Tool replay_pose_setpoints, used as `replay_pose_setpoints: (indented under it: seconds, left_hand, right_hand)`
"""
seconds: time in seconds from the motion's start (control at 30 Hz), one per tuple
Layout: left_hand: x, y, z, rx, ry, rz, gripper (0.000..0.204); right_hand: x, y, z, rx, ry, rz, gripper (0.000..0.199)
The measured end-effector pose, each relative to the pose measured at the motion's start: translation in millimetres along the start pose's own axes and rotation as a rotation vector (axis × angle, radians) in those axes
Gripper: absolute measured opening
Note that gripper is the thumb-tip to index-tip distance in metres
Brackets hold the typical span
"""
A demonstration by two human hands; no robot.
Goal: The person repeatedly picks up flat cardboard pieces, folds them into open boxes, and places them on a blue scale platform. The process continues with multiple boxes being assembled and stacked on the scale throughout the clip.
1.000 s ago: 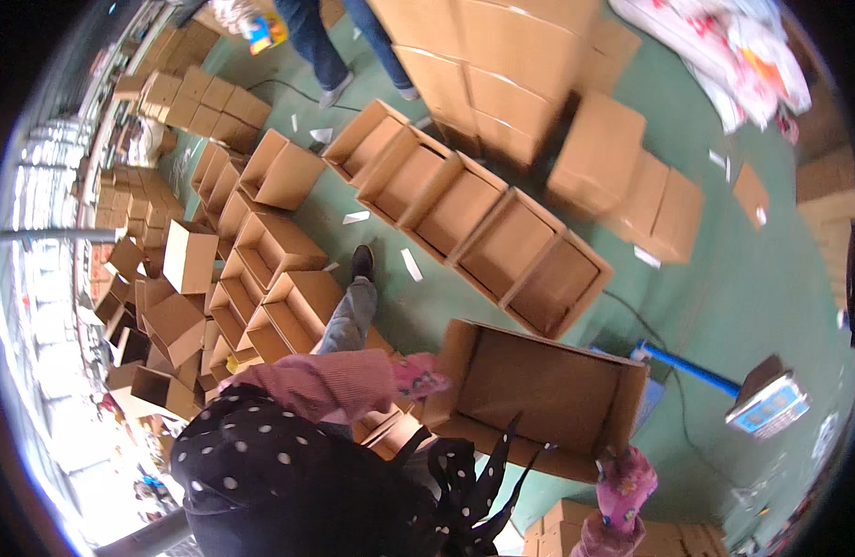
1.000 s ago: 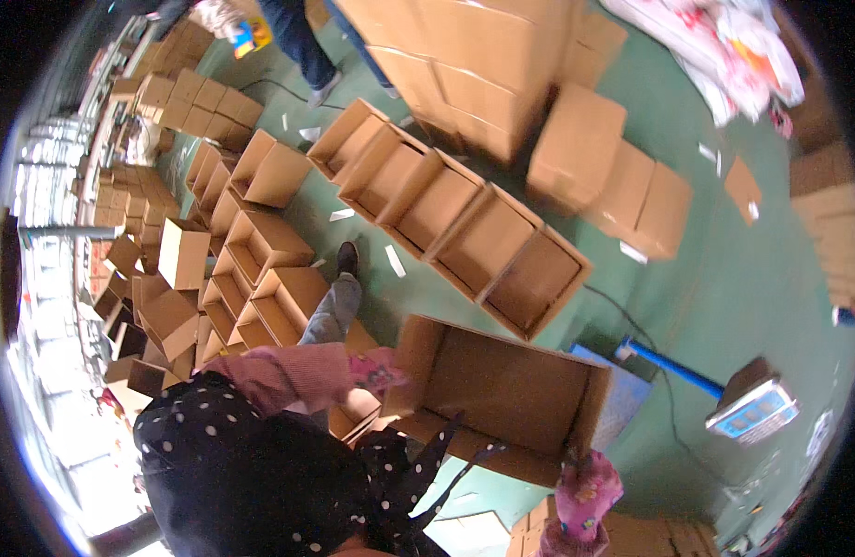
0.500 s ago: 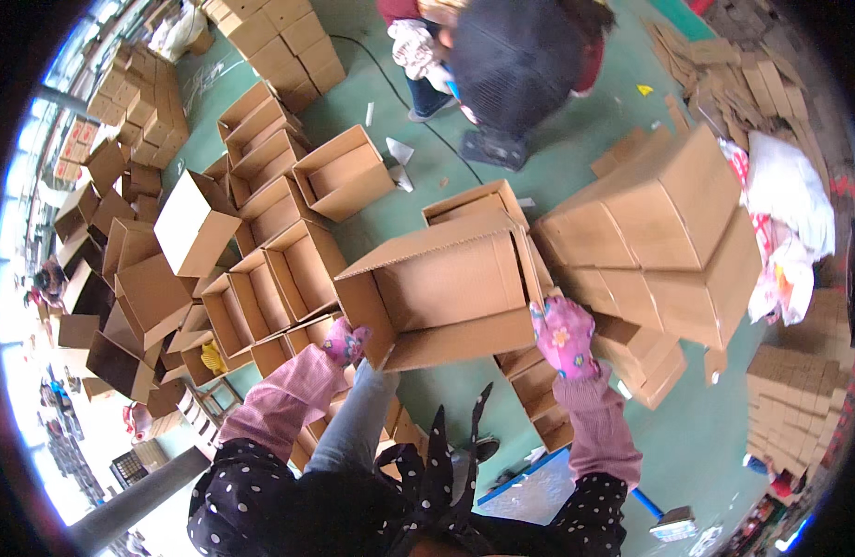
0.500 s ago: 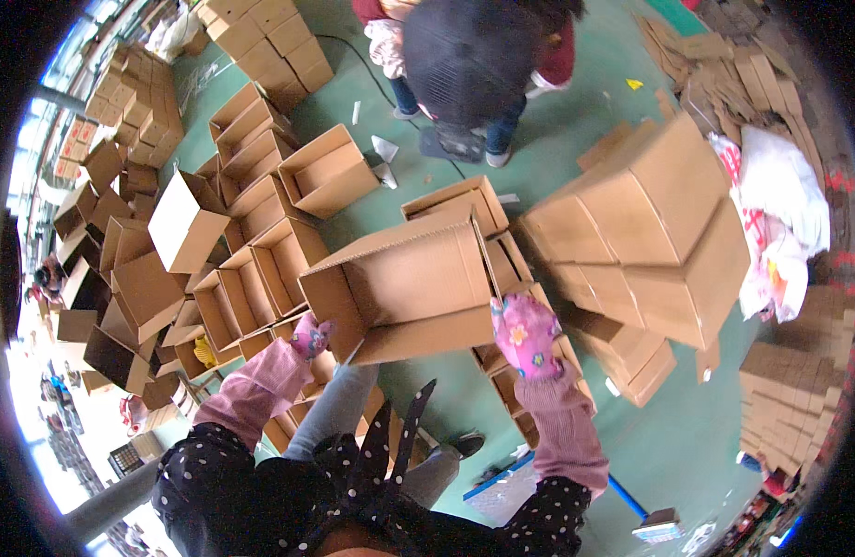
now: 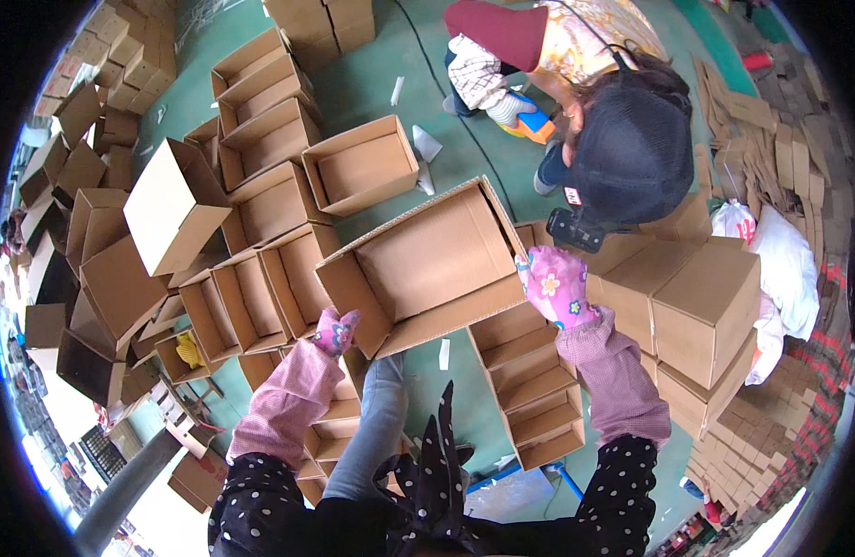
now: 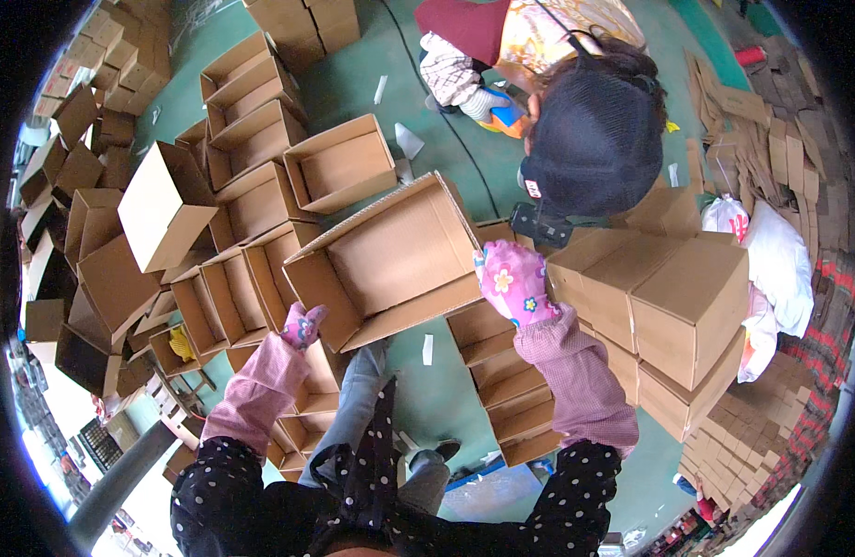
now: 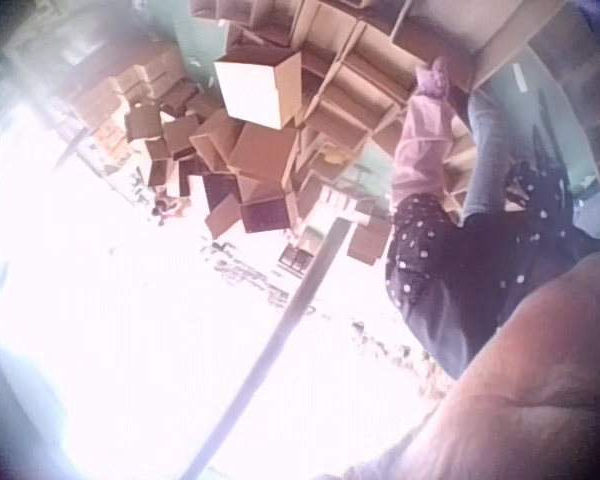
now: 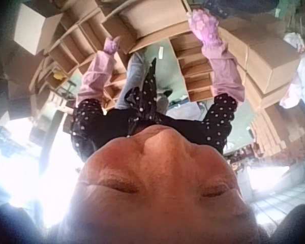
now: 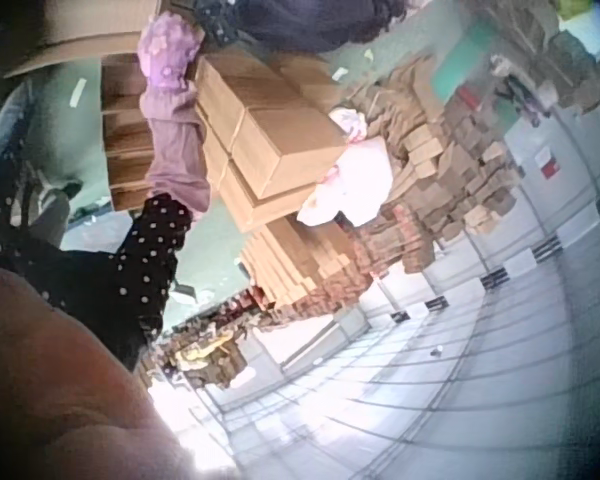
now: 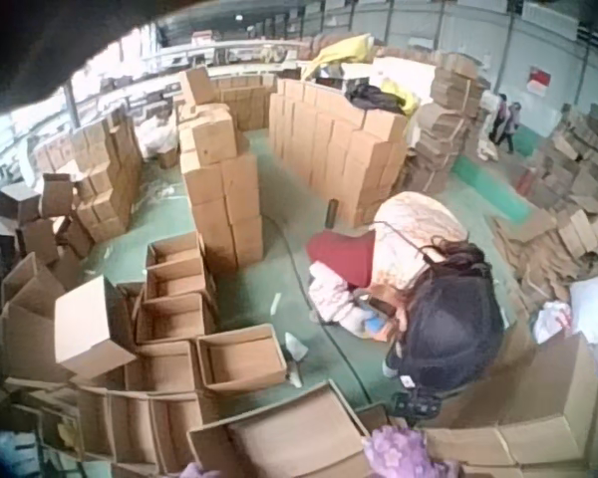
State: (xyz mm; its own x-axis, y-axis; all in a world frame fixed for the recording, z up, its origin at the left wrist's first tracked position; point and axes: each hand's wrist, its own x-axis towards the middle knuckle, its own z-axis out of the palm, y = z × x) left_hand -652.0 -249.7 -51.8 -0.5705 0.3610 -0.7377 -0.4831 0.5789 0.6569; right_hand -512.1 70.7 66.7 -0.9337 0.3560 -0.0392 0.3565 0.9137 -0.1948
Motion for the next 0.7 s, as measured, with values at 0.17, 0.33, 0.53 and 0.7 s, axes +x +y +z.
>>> replay_pose_setpoints:
  seconds: [0.17,0.33,0.53,0.7]
  left_hand:
    - [22.8,7.3,18.0,0.021,0.168,-0.178,0.026]
    - [79.2,-1.6,58.9,-0.115,0.096,-0.003,0.026]
    - [142.4,26.4,122.9,0.224,-0.004,0.063,0.031]
    - [166.7,53.7,156.6,0.367,-0.094,-0.029,0.035]
  right_hand:
    - [36.0,11.2,5.2,-0.168,-0.034,-0.017,0.016]
    - [48.6,42.5,7.9,-0.292,0.101,-0.052,0.021]
    - [70.8,121.7,34.0,-0.462,0.120,-0.008,0.026]
    - [69.7,166.8,85.0,-0.410,-0.017,0.327,0.034]
